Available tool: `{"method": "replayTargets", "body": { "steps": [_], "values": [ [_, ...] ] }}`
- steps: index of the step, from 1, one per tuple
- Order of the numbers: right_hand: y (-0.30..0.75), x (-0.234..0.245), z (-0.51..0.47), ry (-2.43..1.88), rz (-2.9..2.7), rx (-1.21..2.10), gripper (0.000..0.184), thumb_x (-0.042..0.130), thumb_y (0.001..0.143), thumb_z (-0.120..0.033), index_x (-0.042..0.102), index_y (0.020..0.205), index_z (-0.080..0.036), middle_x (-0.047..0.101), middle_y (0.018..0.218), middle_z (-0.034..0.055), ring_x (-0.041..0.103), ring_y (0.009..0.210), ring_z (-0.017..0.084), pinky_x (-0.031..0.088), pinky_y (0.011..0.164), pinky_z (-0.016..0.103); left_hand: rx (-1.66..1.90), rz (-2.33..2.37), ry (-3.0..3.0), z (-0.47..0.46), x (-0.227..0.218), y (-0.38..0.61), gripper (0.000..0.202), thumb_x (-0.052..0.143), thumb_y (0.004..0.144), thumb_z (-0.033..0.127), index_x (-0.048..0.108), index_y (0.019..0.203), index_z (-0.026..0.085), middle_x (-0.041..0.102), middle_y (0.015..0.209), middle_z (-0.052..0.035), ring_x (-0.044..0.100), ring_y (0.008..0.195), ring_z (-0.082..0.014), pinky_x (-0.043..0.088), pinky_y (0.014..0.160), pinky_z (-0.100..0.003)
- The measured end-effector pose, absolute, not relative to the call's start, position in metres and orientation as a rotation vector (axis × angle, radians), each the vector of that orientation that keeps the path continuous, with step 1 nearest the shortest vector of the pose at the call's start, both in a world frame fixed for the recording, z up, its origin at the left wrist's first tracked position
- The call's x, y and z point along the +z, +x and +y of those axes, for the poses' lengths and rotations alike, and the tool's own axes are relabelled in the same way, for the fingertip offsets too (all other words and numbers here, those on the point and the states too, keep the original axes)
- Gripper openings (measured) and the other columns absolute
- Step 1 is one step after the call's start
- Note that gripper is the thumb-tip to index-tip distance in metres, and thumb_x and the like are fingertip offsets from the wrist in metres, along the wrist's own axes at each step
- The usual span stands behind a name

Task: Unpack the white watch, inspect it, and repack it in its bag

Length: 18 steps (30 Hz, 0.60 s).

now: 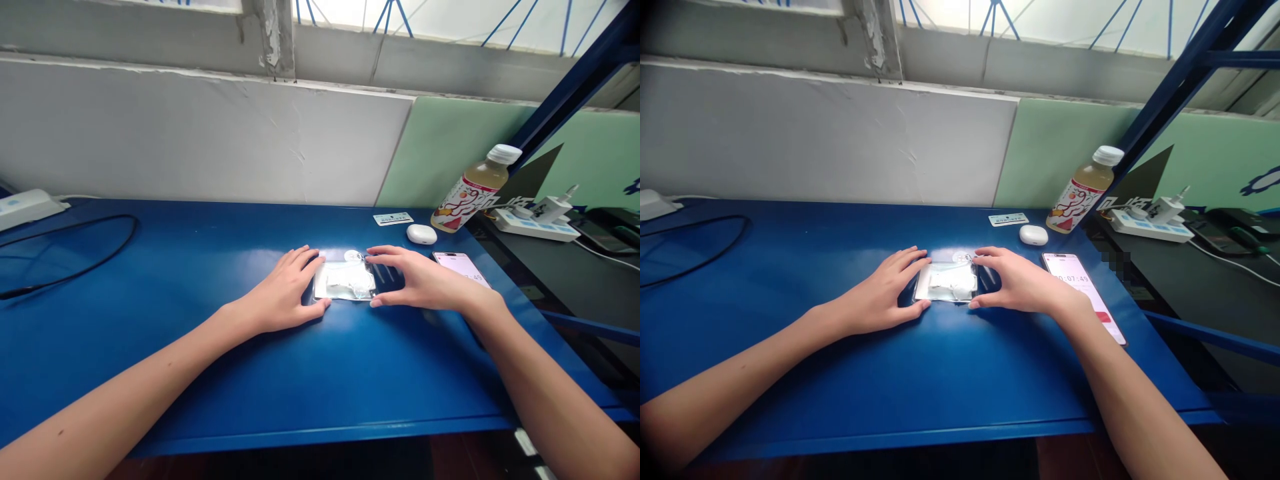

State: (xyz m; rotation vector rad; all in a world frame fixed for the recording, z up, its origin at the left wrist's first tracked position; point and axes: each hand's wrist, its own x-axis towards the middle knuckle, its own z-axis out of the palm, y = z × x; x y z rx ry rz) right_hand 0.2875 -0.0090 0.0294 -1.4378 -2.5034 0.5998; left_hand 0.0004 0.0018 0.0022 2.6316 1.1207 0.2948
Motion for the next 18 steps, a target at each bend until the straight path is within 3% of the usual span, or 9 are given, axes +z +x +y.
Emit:
{"method": "replayTargets", "body": {
  "steps": [10, 14, 18],
  "values": [
    [0.2897, 0.0293, -0.0118, -1.486, -2.557, 0.624, 0.090, 0.072, 0.071, -0.064, 0.048, 0.146, -0.021, 0.039, 0.156, 0.0144, 0.040, 0.141, 0.038, 0.039, 0.113, 0.052, 0.200, 1.128, 2.650, -0.0007, 0.0066, 0.0010, 0.067, 0.039, 0.097, 0.049, 0.038, 0.148, 0.005, 0.033, 0.156, -0.0231, 0.020, 0.148, -0.0382, 0.023, 0.118, -0.056],
    [0.2865, 0.0310, -0.0120, -1.415, -2.556, 0.514, 0.075, 0.072, 0.078, -0.053, 0.050, 0.144, -0.025, 0.042, 0.154, 0.0128, 0.045, 0.137, 0.036, 0.043, 0.110, 0.051, 0.217, 1.100, 2.656, -0.0001, 0.0053, -0.0001, 0.075, 0.044, 0.096, 0.056, 0.036, 0.149, 0.004, 0.032, 0.156, -0.0243, 0.019, 0.148, -0.0388, 0.021, 0.118, -0.056],
    [0.2810, 0.0338, -0.0118, -1.218, -2.527, 0.493, 0.046, 0.067, 0.085, -0.040, 0.064, 0.130, -0.031, 0.060, 0.136, 0.0082, 0.060, 0.121, 0.031, 0.051, 0.099, 0.045, 0.273, 1.097, 2.632, 0.0037, 0.0018, -0.0023, 0.071, 0.047, 0.096, 0.056, 0.042, 0.146, 0.006, 0.036, 0.154, -0.0237, 0.025, 0.147, -0.0385, 0.025, 0.117, -0.056]
  ]
}}
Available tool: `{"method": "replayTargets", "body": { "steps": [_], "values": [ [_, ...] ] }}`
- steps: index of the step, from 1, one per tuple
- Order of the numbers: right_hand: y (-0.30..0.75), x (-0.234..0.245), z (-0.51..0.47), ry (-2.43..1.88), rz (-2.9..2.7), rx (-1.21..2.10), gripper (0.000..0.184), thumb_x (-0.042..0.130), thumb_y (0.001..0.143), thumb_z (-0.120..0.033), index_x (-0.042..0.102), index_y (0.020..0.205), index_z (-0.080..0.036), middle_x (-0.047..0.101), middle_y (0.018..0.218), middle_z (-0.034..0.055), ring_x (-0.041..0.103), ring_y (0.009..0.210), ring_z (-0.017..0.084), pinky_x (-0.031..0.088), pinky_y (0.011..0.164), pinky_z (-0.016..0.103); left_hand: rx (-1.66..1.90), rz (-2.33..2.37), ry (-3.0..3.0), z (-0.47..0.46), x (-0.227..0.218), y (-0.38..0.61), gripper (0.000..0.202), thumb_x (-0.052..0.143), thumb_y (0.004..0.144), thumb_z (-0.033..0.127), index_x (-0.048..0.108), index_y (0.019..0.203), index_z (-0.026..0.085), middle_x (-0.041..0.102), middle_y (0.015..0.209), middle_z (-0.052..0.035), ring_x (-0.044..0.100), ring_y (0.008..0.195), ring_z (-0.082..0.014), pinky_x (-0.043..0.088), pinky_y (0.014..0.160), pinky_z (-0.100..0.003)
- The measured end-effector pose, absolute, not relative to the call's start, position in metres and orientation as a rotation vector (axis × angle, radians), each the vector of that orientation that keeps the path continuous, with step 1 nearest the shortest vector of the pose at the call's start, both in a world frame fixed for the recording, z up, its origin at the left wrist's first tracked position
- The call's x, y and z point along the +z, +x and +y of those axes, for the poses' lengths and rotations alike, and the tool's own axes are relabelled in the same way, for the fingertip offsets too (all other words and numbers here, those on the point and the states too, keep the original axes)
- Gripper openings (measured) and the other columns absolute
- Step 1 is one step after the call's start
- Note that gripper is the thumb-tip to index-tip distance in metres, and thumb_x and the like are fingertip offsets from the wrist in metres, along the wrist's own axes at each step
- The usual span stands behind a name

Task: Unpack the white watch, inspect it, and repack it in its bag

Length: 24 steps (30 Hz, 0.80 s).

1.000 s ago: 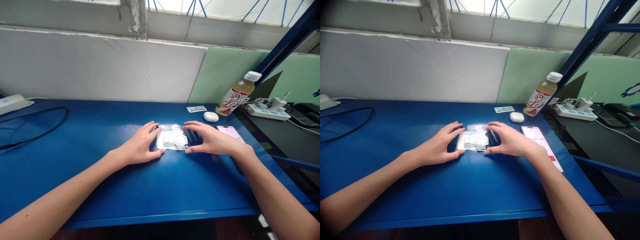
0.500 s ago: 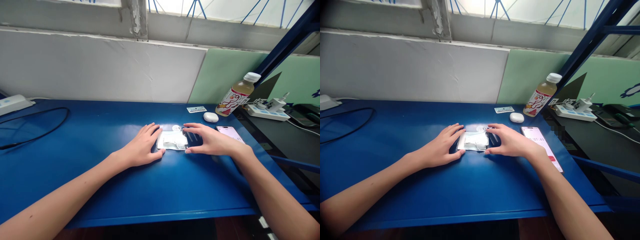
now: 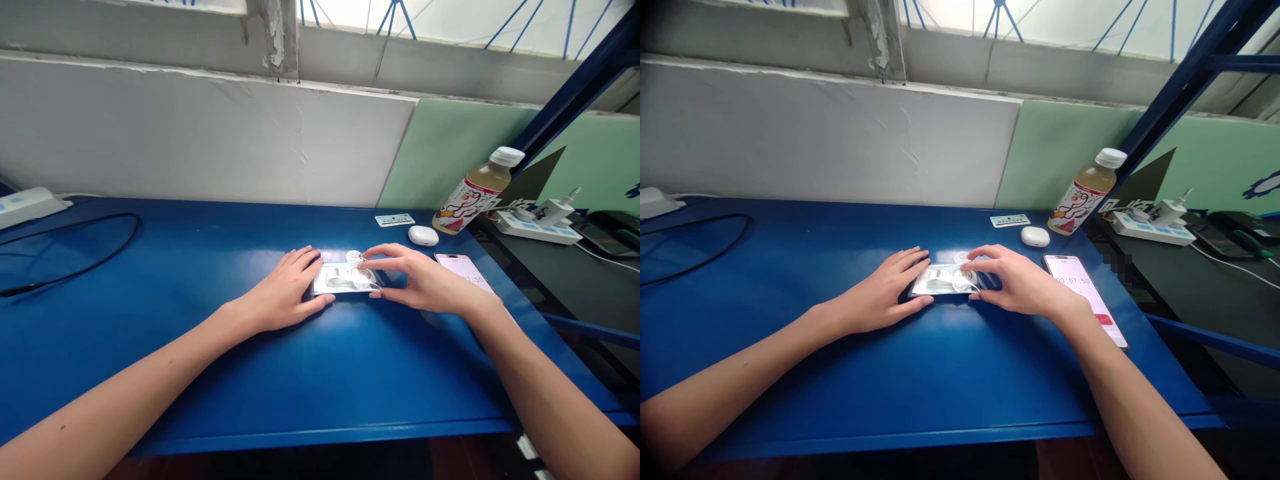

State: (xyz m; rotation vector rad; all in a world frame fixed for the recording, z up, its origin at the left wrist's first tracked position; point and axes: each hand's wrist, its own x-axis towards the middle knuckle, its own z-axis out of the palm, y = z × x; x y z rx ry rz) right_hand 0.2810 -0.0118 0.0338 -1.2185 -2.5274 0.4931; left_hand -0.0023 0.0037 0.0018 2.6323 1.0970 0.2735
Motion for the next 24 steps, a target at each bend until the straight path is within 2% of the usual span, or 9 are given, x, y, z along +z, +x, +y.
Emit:
{"method": "replayTargets", "body": {
  "steps": [4, 8, 10, 13, 15, 17, 19, 22, 24],
  "values": [
    [0.276, 0.035, -0.011, -1.157, -2.385, 0.460, 0.031, 0.055, 0.094, -0.036, 0.070, 0.119, -0.026, 0.070, 0.119, 0.0079, 0.067, 0.105, 0.026, 0.054, 0.092, 0.040, 0.585, 1.073, 2.543, 0.007, 0.001, -0.002, 0.046, 0.046, 0.099, 0.045, 0.054, 0.134, 0.015, 0.053, 0.143, -0.0155, 0.045, 0.136, -0.0308, 0.039, 0.111, -0.048],
    [0.273, 0.036, -0.012, -1.226, -2.157, 0.491, 0.027, 0.056, 0.094, -0.039, 0.070, 0.110, -0.022, 0.076, 0.100, 0.0062, 0.071, 0.090, 0.024, 0.056, 0.081, 0.036, 0.924, 1.031, 2.356, 0.003, 0.007, 0.003, 0.027, 0.048, 0.099, 0.034, 0.061, 0.117, 0.020, 0.071, 0.112, -0.0065, 0.067, 0.103, -0.0209, 0.053, 0.092, -0.034],
    [0.272, 0.036, -0.013, -1.283, -2.084, 0.558, 0.028, 0.058, 0.093, -0.040, 0.068, 0.111, -0.022, 0.076, 0.091, 0.0047, 0.071, 0.080, 0.022, 0.056, 0.073, 0.034, 0.960, 1.052, 2.264, 0.001, 0.010, 0.004, 0.027, 0.050, 0.098, 0.035, 0.059, 0.119, 0.020, 0.073, 0.098, -0.0032, 0.070, 0.088, -0.0181, 0.056, 0.080, -0.030],
    [0.273, 0.034, -0.012, -1.328, -2.060, 0.723, 0.030, 0.059, 0.092, -0.043, 0.064, 0.112, -0.021, 0.076, 0.085, 0.0036, 0.069, 0.071, 0.019, 0.054, 0.062, 0.030, 0.902, 1.062, 2.211, -0.001, 0.011, 0.005, 0.029, 0.051, 0.097, 0.036, 0.058, 0.121, 0.020, 0.072, 0.087, -0.0008, 0.068, 0.075, -0.0158, 0.055, 0.067, -0.026],
    [0.273, 0.032, -0.010, -1.346, -2.073, 0.824, 0.031, 0.060, 0.091, -0.044, 0.064, 0.110, -0.020, 0.076, 0.084, 0.0041, 0.068, 0.069, 0.019, 0.053, 0.060, 0.029, 0.845, 1.062, 2.246, 0.000, 0.010, 0.004, 0.028, 0.053, 0.097, 0.036, 0.061, 0.118, 0.020, 0.073, 0.092, -0.0023, 0.068, 0.077, -0.0165, 0.055, 0.068, -0.027],
    [0.273, 0.029, -0.009, -1.368, -2.082, 0.894, 0.032, 0.058, 0.091, -0.045, 0.064, 0.109, -0.019, 0.075, 0.080, 0.0041, 0.068, 0.067, 0.019, 0.053, 0.059, 0.029, 0.800, 1.049, 2.306, 0.002, 0.009, 0.003, 0.031, 0.059, 0.093, 0.038, 0.062, 0.118, 0.019, 0.072, 0.106, -0.0054, 0.069, 0.091, -0.0200, 0.056, 0.078, -0.031],
    [0.271, 0.026, -0.007, -1.399, -2.090, 0.920, 0.032, 0.057, 0.092, -0.045, 0.063, 0.109, -0.019, 0.075, 0.078, 0.0033, 0.067, 0.065, 0.018, 0.052, 0.057, 0.029, 0.742, 1.023, 2.374, 0.004, 0.008, 0.001, 0.045, 0.068, 0.086, 0.043, 0.060, 0.123, 0.019, 0.068, 0.121, -0.0089, 0.064, 0.109, -0.0257, 0.053, 0.090, -0.037],
    [0.270, 0.022, -0.006, -1.421, -2.171, 0.823, 0.029, 0.055, 0.092, -0.043, 0.067, 0.104, -0.019, 0.074, 0.083, 0.0043, 0.068, 0.070, 0.019, 0.054, 0.062, 0.030, 0.615, 0.991, 2.449, 0.006, 0.007, -0.001, 0.064, 0.076, 0.076, 0.050, 0.058, 0.130, 0.021, 0.061, 0.131, -0.0121, 0.055, 0.123, -0.0322, 0.048, 0.100, -0.047],
    [0.271, 0.021, -0.006, -1.417, -2.266, 0.690, 0.029, 0.054, 0.093, -0.042, 0.070, 0.101, -0.020, 0.074, 0.092, 0.0067, 0.068, 0.076, 0.021, 0.055, 0.067, 0.033, 0.554, 0.971, 2.469, 0.007, 0.006, -0.003, 0.066, 0.075, 0.076, 0.053, 0.057, 0.131, 0.022, 0.058, 0.134, -0.0130, 0.050, 0.128, -0.0340, 0.044, 0.104, -0.050]
  ]
}}
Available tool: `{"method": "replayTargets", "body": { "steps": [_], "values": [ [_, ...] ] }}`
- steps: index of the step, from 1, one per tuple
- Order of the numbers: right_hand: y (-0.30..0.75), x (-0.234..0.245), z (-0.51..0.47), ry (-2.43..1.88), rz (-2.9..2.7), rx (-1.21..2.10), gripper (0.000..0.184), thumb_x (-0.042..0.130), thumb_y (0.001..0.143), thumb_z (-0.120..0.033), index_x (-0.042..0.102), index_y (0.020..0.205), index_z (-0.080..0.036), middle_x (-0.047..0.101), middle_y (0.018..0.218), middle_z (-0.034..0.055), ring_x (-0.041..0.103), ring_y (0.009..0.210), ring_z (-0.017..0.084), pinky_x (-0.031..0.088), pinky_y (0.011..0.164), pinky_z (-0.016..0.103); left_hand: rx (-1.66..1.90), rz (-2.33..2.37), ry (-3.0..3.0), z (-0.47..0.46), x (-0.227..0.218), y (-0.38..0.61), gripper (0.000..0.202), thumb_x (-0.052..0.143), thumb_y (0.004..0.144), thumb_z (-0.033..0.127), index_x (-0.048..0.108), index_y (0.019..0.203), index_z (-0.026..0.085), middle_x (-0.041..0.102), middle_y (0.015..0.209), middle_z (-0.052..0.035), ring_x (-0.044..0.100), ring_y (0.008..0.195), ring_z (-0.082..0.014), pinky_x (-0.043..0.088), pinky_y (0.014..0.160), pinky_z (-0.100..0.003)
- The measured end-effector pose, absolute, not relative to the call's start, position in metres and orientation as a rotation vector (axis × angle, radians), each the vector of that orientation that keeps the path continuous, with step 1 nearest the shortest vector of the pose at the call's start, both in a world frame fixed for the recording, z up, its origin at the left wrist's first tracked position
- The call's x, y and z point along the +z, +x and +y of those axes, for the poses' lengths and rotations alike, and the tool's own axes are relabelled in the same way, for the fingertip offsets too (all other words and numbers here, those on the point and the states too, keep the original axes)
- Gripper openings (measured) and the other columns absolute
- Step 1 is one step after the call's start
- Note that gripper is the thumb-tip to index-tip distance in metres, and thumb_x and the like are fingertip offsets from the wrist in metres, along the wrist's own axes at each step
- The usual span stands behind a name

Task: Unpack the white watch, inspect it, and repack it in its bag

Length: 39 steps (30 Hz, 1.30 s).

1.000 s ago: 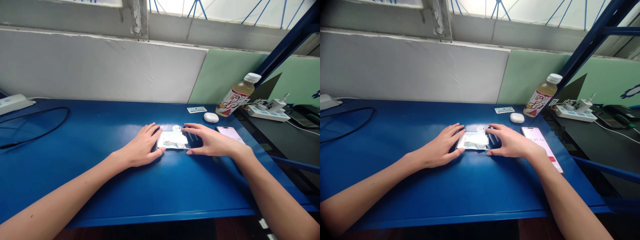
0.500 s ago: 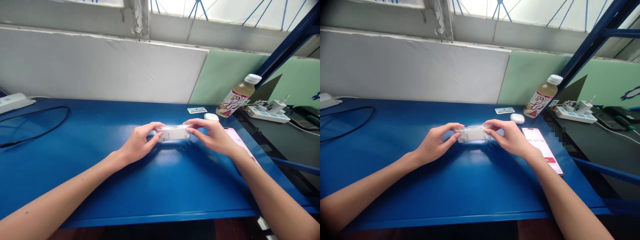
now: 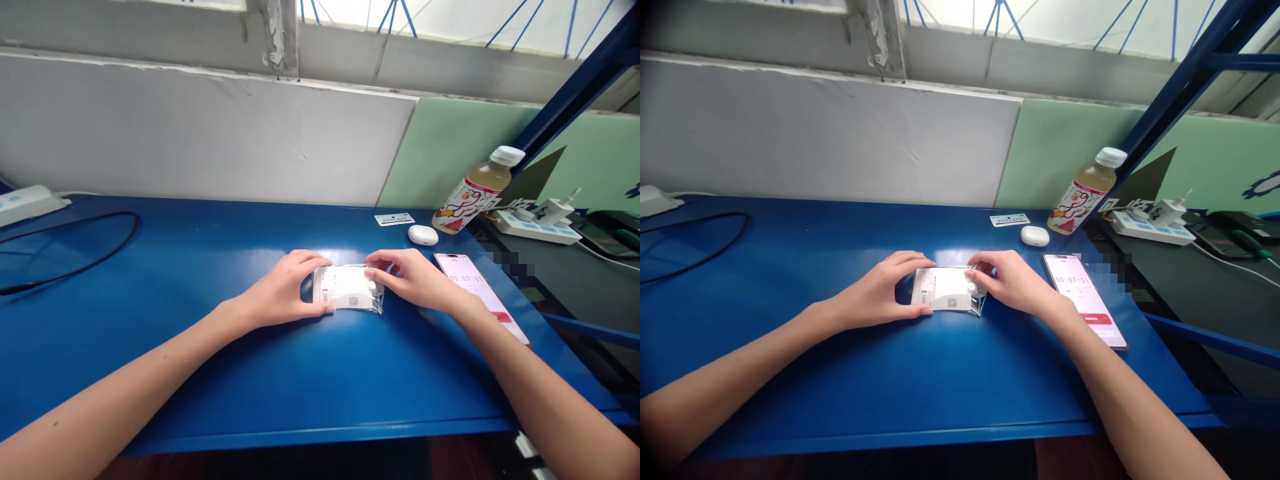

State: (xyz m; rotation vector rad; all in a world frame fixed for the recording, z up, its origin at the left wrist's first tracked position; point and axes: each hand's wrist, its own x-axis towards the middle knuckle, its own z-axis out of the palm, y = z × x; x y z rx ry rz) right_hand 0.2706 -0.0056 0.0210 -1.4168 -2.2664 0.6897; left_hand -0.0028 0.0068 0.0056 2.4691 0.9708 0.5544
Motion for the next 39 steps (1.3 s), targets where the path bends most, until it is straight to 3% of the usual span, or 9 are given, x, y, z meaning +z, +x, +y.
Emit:
{"method": "replayTargets", "body": {
  "steps": [4, 6, 9, 12, 19, 25, 39],
  "values": [
    [0.278, 0.025, -0.008, -1.328, -2.400, 0.491, 0.036, 0.056, 0.092, -0.047, 0.069, 0.114, -0.022, 0.064, 0.123, 0.0115, 0.065, 0.106, 0.027, 0.053, 0.092, 0.042, 0.491, 0.982, 2.480, 0.008, 0.004, -0.005, 0.067, 0.070, 0.080, 0.058, 0.056, 0.135, 0.023, 0.053, 0.140, -0.0142, 0.043, 0.134, -0.0365, 0.041, 0.107, -0.053],
    [0.282, 0.028, -0.010, -1.289, -2.462, 0.535, 0.051, 0.064, 0.085, -0.054, 0.063, 0.126, -0.023, 0.056, 0.138, 0.0119, 0.057, 0.124, 0.031, 0.048, 0.103, 0.044, 0.459, 0.999, 2.482, 0.009, 0.005, -0.007, 0.068, 0.067, 0.081, 0.060, 0.055, 0.137, 0.023, 0.051, 0.142, -0.0146, 0.040, 0.136, -0.0376, 0.040, 0.108, -0.054],
    [0.285, 0.029, -0.013, -1.328, -2.527, 0.649, 0.077, 0.071, 0.074, -0.063, 0.054, 0.138, -0.024, 0.049, 0.148, 0.0118, 0.048, 0.133, 0.034, 0.045, 0.107, 0.047, 0.392, 1.006, 2.501, 0.009, 0.008, -0.009, 0.076, 0.064, 0.081, 0.066, 0.052, 0.141, 0.020, 0.047, 0.146, -0.0163, 0.037, 0.139, -0.0385, 0.039, 0.109, -0.054],
    [0.285, 0.027, -0.014, -1.358, -2.531, 0.698, 0.081, 0.073, 0.071, -0.065, 0.053, 0.139, -0.025, 0.052, 0.145, 0.0115, 0.049, 0.133, 0.035, 0.044, 0.107, 0.050, 0.306, 1.010, 2.534, 0.012, 0.014, -0.013, 0.086, 0.065, 0.078, 0.071, 0.050, 0.142, 0.016, 0.044, 0.149, -0.0186, 0.034, 0.141, -0.0389, 0.039, 0.110, -0.053],
    [0.282, 0.023, -0.012, -1.416, -2.516, 0.656, 0.087, 0.073, 0.068, -0.069, 0.052, 0.138, -0.021, 0.052, 0.143, 0.0139, 0.047, 0.134, 0.035, 0.041, 0.110, 0.048, 0.245, 1.029, 2.579, 0.018, 0.018, -0.022, 0.086, 0.067, 0.073, 0.075, 0.055, 0.138, 0.019, 0.045, 0.150, -0.0155, 0.034, 0.142, -0.0388, 0.038, 0.111, -0.052],
    [0.281, 0.021, -0.012, -1.417, -2.506, 0.634, 0.085, 0.076, 0.064, -0.068, 0.055, 0.131, -0.020, 0.056, 0.137, 0.0131, 0.051, 0.128, 0.034, 0.044, 0.106, 0.046, 0.234, 1.047, 2.570, 0.018, 0.017, -0.020, 0.088, 0.069, 0.073, 0.072, 0.055, 0.138, 0.014, 0.046, 0.149, -0.0171, 0.035, 0.142, -0.0378, 0.038, 0.112, -0.049],
    [0.280, 0.021, -0.013, -1.393, -2.505, 0.593, 0.080, 0.077, 0.063, -0.067, 0.056, 0.126, -0.022, 0.058, 0.132, 0.0122, 0.054, 0.122, 0.033, 0.047, 0.099, 0.045, 0.224, 1.078, 2.510, 0.015, 0.018, -0.020, 0.089, 0.069, 0.073, 0.072, 0.053, 0.139, 0.015, 0.043, 0.151, -0.0167, 0.036, 0.141, -0.0388, 0.038, 0.112, -0.050]
  ]
}}
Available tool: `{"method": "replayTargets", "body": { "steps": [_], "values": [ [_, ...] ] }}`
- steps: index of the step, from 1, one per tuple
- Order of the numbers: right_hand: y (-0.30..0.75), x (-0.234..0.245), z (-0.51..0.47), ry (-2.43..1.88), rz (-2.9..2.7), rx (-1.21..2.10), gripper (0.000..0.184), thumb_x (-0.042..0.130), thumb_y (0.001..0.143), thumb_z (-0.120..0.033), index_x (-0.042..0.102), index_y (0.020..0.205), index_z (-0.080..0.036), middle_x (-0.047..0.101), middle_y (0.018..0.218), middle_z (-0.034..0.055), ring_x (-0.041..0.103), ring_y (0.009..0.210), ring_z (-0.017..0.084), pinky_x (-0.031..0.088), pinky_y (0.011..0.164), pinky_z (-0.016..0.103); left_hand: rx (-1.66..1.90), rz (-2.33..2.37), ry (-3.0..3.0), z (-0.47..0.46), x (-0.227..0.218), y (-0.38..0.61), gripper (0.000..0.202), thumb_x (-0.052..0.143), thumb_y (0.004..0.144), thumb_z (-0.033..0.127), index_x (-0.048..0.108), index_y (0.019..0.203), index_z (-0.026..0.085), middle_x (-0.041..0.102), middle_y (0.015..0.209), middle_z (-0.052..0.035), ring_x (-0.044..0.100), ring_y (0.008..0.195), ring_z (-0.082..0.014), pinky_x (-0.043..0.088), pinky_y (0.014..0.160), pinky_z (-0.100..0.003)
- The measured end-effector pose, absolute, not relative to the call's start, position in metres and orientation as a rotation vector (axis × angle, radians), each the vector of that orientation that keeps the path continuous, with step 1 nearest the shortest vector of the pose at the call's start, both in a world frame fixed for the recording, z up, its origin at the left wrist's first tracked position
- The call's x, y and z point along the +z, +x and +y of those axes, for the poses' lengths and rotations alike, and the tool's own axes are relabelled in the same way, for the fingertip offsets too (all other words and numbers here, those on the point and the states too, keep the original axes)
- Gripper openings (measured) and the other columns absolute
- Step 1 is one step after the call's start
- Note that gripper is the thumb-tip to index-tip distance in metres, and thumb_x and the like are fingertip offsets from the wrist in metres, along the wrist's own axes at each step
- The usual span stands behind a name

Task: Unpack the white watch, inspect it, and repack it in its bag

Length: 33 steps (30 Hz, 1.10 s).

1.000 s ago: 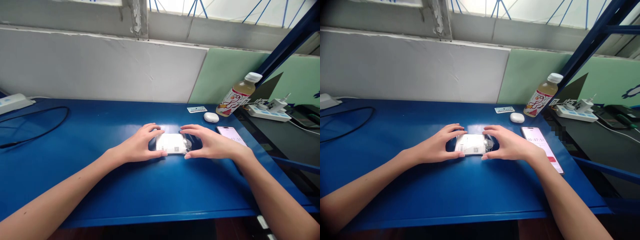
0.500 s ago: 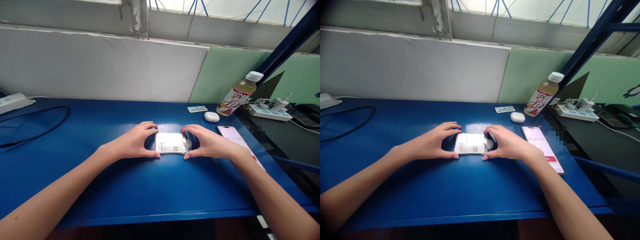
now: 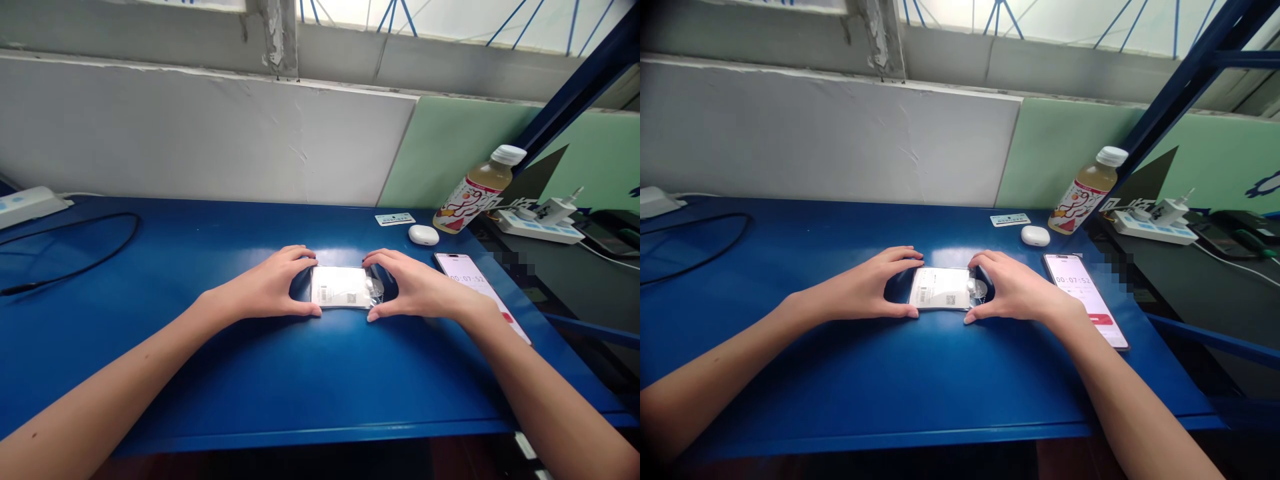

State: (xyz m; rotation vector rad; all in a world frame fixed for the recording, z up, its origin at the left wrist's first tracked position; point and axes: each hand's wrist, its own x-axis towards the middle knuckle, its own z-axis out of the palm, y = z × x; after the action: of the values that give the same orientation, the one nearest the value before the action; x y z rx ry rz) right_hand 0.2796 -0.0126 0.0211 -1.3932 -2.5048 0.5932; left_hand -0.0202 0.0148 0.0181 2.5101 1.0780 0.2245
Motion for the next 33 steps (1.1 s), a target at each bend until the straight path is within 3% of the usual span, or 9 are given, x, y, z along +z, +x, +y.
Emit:
{"method": "replayTargets", "body": {
  "steps": [7, 13, 23, 33],
  "values": [
    [0.279, 0.022, -0.014, -1.344, -2.545, 0.543, 0.076, 0.072, 0.070, -0.068, 0.056, 0.127, -0.020, 0.058, 0.132, 0.0141, 0.056, 0.119, 0.033, 0.049, 0.098, 0.046, 0.349, 1.112, 2.507, 0.008, 0.015, -0.010, 0.080, 0.059, 0.083, 0.068, 0.048, 0.142, 0.015, 0.047, 0.147, -0.0174, 0.038, 0.139, -0.0391, 0.038, 0.110, -0.053],
    [0.267, 0.020, -0.017, -1.345, -2.518, 0.485, 0.071, 0.063, 0.080, -0.067, 0.055, 0.130, -0.017, 0.055, 0.137, 0.0166, 0.055, 0.123, 0.033, 0.048, 0.101, 0.047, 0.336, 1.082, 2.588, 0.004, 0.005, -0.002, 0.071, 0.053, 0.091, 0.063, 0.048, 0.142, 0.015, 0.045, 0.149, -0.0177, 0.033, 0.143, -0.0376, 0.023, 0.116, -0.059],
    [0.256, 0.015, -0.017, -1.213, -2.527, 0.412, 0.041, 0.043, 0.100, -0.038, 0.060, 0.127, -0.012, 0.060, 0.131, 0.0171, 0.058, 0.119, 0.029, 0.047, 0.103, 0.045, 0.434, 1.039, 2.549, 0.006, 0.003, 0.000, 0.065, 0.065, 0.083, 0.061, 0.055, 0.129, 0.016, 0.054, 0.140, -0.0178, 0.040, 0.138, -0.0369, 0.028, 0.114, -0.058],
    [0.262, 0.019, -0.013, -1.193, -2.569, 0.592, 0.047, 0.031, 0.103, -0.035, 0.056, 0.137, -0.015, 0.055, 0.144, 0.0149, 0.046, 0.137, 0.030, 0.041, 0.111, 0.051, 0.432, 1.030, 2.534, 0.005, 0.007, 0.003, 0.060, 0.069, 0.080, 0.058, 0.057, 0.122, 0.017, 0.058, 0.134, -0.0175, 0.043, 0.134, -0.0373, 0.030, 0.112, -0.059]
  ]
}}
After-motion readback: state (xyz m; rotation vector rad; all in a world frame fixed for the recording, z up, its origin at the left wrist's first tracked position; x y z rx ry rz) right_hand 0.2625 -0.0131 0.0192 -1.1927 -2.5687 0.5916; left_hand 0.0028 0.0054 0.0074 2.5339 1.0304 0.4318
